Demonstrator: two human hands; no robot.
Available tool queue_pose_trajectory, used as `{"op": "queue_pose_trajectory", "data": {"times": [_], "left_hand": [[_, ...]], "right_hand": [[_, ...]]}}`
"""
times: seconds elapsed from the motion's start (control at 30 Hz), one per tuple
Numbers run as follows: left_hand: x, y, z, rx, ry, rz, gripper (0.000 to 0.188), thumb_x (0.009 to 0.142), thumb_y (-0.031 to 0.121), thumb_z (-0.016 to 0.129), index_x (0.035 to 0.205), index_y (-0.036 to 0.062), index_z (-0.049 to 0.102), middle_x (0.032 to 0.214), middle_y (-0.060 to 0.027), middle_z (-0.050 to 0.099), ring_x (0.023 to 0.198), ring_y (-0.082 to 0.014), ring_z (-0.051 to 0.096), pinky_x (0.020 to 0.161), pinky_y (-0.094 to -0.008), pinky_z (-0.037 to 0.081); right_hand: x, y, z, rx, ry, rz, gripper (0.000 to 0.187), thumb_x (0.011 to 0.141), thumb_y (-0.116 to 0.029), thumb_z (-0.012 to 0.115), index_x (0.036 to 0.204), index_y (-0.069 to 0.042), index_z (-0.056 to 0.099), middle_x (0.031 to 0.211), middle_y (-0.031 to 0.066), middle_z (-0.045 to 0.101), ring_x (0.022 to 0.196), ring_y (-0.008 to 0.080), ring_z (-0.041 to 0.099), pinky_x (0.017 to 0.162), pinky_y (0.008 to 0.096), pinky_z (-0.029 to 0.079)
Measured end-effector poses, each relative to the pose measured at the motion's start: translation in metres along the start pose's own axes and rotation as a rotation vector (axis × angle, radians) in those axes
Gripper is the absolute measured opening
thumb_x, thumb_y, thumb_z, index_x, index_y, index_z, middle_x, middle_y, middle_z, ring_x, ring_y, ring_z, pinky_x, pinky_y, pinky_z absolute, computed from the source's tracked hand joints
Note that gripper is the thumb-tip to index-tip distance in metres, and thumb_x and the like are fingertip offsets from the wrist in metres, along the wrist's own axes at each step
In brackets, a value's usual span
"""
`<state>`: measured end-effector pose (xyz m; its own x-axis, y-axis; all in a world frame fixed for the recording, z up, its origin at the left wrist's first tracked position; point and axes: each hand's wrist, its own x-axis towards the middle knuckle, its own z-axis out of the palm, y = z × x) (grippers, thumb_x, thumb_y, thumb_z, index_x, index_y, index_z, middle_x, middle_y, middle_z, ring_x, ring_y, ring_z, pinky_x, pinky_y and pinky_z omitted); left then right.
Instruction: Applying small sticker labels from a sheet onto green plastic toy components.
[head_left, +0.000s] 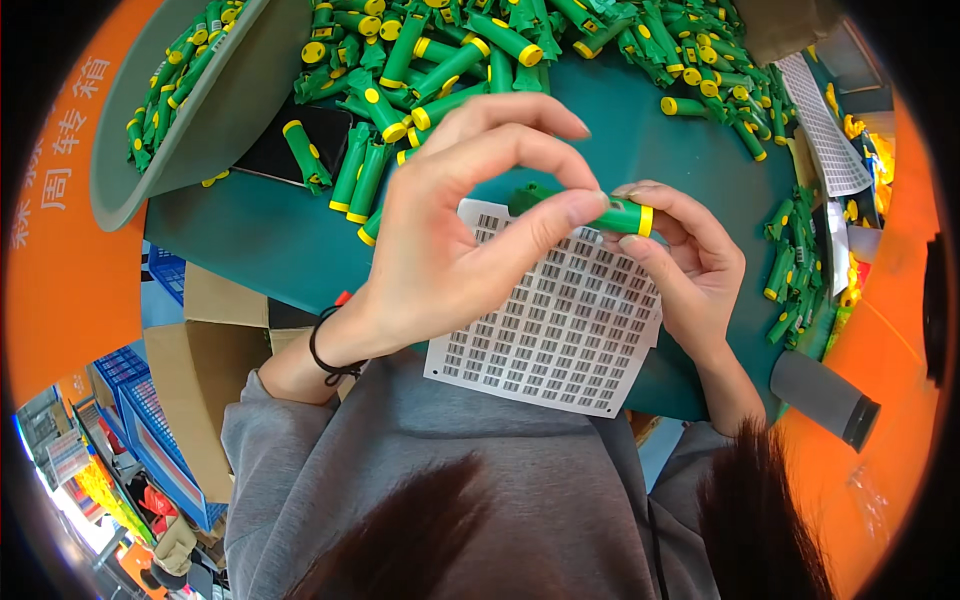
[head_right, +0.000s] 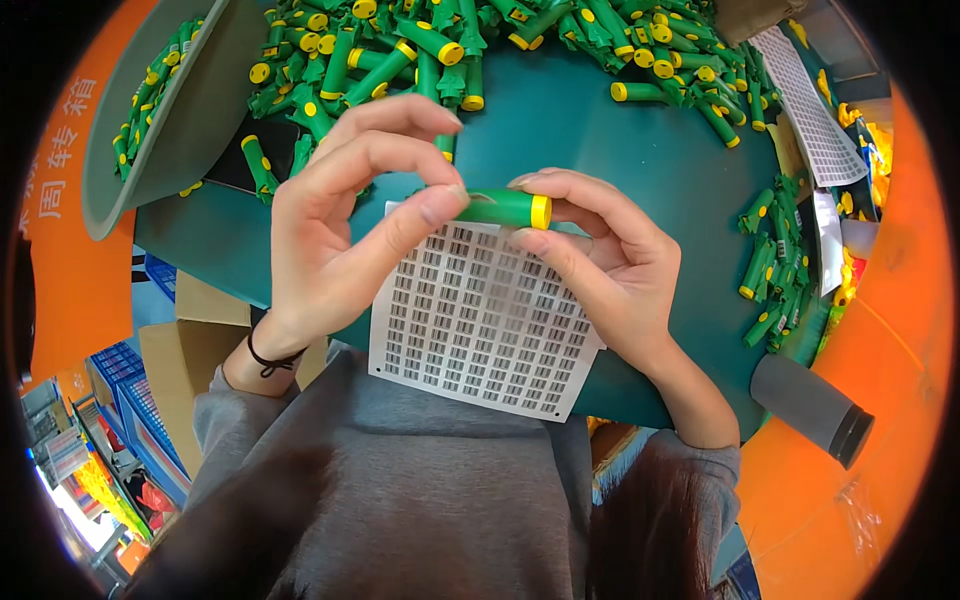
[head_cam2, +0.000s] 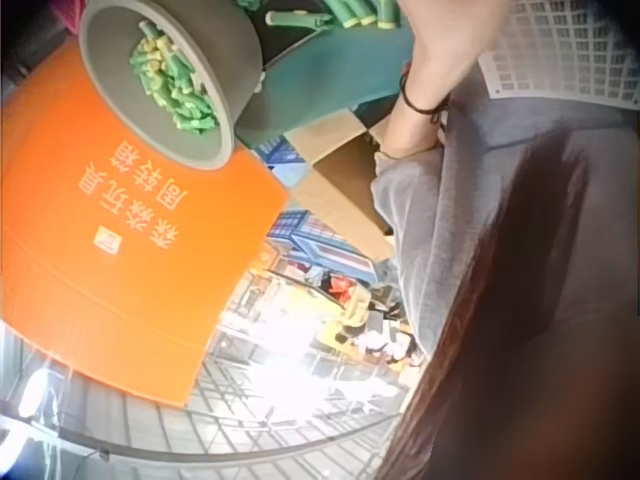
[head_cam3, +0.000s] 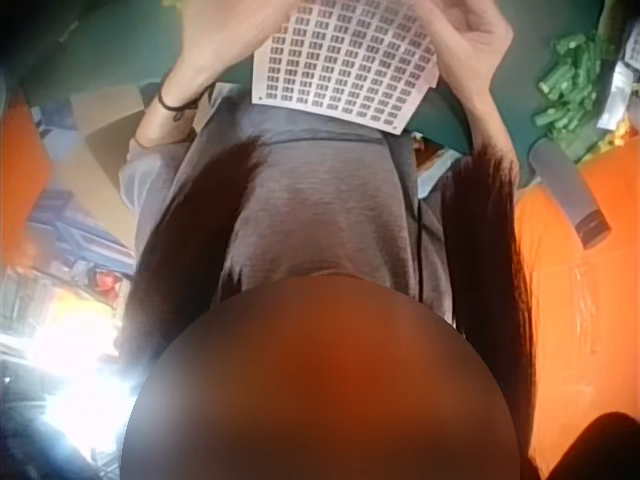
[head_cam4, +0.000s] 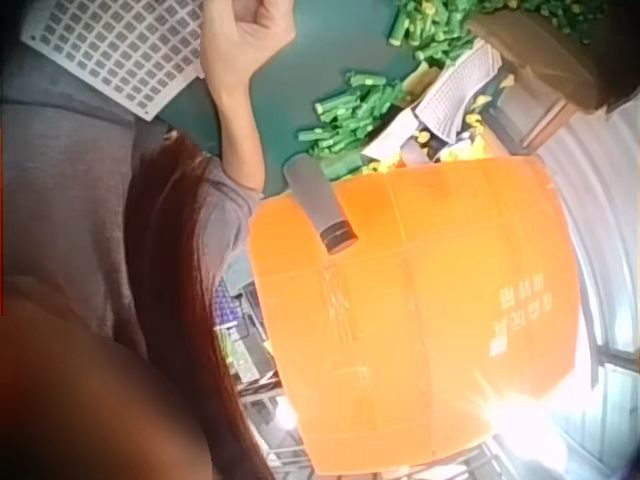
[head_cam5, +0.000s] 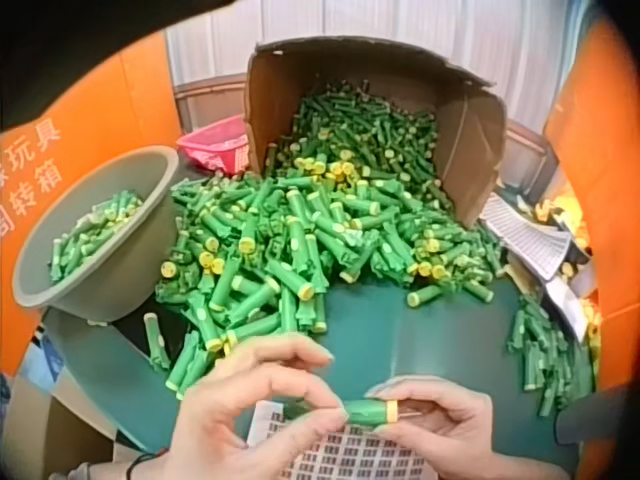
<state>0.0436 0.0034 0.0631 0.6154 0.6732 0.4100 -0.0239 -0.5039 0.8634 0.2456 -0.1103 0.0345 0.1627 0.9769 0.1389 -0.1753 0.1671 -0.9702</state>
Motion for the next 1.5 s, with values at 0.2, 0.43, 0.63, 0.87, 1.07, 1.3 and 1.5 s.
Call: {"op": "queue_pose_trajectory", "data": {"times": [0.2,0.43,0.63,0.87,1.07,1.3,1.5], "left_hand": [[0.003,0.015,0.002,-0.124,-0.126,-0.223,0.011,0.09,0.004,0.073,0.098,-0.0013,0.07,0.103,-0.0094,0.072,0.099,-0.0146,0.066,0.092,-0.03,0.05],[0.005,0.014,0.004,-0.059,-0.169,-0.292,0.011,0.092,0.005,0.071,0.1,-0.0028,0.07,0.104,-0.0106,0.073,0.097,-0.0131,0.066,0.092,-0.0299,0.051],[0.005,0.013,0.006,-0.101,-0.146,-0.287,0.01,0.093,0.004,0.07,0.1,-0.0032,0.069,0.104,-0.0106,0.072,0.097,-0.0133,0.067,0.093,-0.0301,0.052],[0.006,0.012,0.009,-0.069,-0.151,-0.319,0.009,0.093,0.003,0.07,0.099,-0.0033,0.069,0.103,-0.0101,0.072,0.096,-0.0134,0.068,0.092,-0.0297,0.052],[0.005,0.007,0.009,0.004,-0.175,-0.278,0.011,0.092,0.002,0.071,0.101,-0.0025,0.068,0.101,-0.0079,0.073,0.094,-0.0121,0.068,0.089,-0.0287,0.053],[0.013,-0.005,0.011,-0.318,-0.184,-0.542,0.017,0.099,0.014,0.067,0.108,0.0005,0.064,0.087,-0.0043,0.07,0.085,-0.007,0.066,0.075,-0.0218,0.051],[0.007,-0.011,0.008,-0.072,-0.338,-0.438,0.023,0.102,0.024,0.064,0.098,0.0026,0.073,0.078,0.0007,0.067,0.065,-0.0044,0.058,0.06,-0.0219,0.046]], "right_hand": [[-0.003,-0.003,-0.001,-0.069,-0.003,0.023,0.037,0.089,0.01,0.07,0.125,0.009,0.062,0.123,0.0178,0.065,0.113,0.0248,0.067,0.098,0.0362,0.059],[-0.003,-0.006,-0.001,-0.096,0.0,0.05,0.038,0.088,0.009,0.072,0.125,0.009,0.063,0.122,0.0174,0.067,0.113,0.0235,0.067,0.096,0.0348,0.059],[-0.003,-0.004,0.0,-0.053,0.017,0.053,0.038,0.089,0.009,0.072,0.125,0.009,0.063,0.121,0.0168,0.067,0.112,0.0231,0.067,0.096,0.0344,0.059],[-0.003,-0.003,0.0,-0.058,0.022,0.044,0.037,0.088,0.01,0.072,0.125,0.009,0.063,0.121,0.017,0.067,0.112,0.0232,0.067,0.096,0.0346,0.059],[-0.004,-0.002,-0.003,-0.1,0.02,0.05,0.038,0.087,0.01,0.073,0.124,0.008,0.063,0.122,0.0166,0.067,0.113,0.0233,0.067,0.097,0.0347,0.059],[-0.002,0.004,-0.004,-0.099,-0.069,-0.023,0.039,0.088,0.012,0.07,0.126,0.007,0.063,0.126,0.0182,0.065,0.114,0.025,0.066,0.098,0.0354,0.059],[0.0,0.005,0.003,-0.094,-0.013,0.011,0.037,0.09,0.011,0.068,0.126,0.007,0.063,0.125,0.0172,0.065,0.11,0.0222,0.067,0.096,0.0343,0.058]]}}
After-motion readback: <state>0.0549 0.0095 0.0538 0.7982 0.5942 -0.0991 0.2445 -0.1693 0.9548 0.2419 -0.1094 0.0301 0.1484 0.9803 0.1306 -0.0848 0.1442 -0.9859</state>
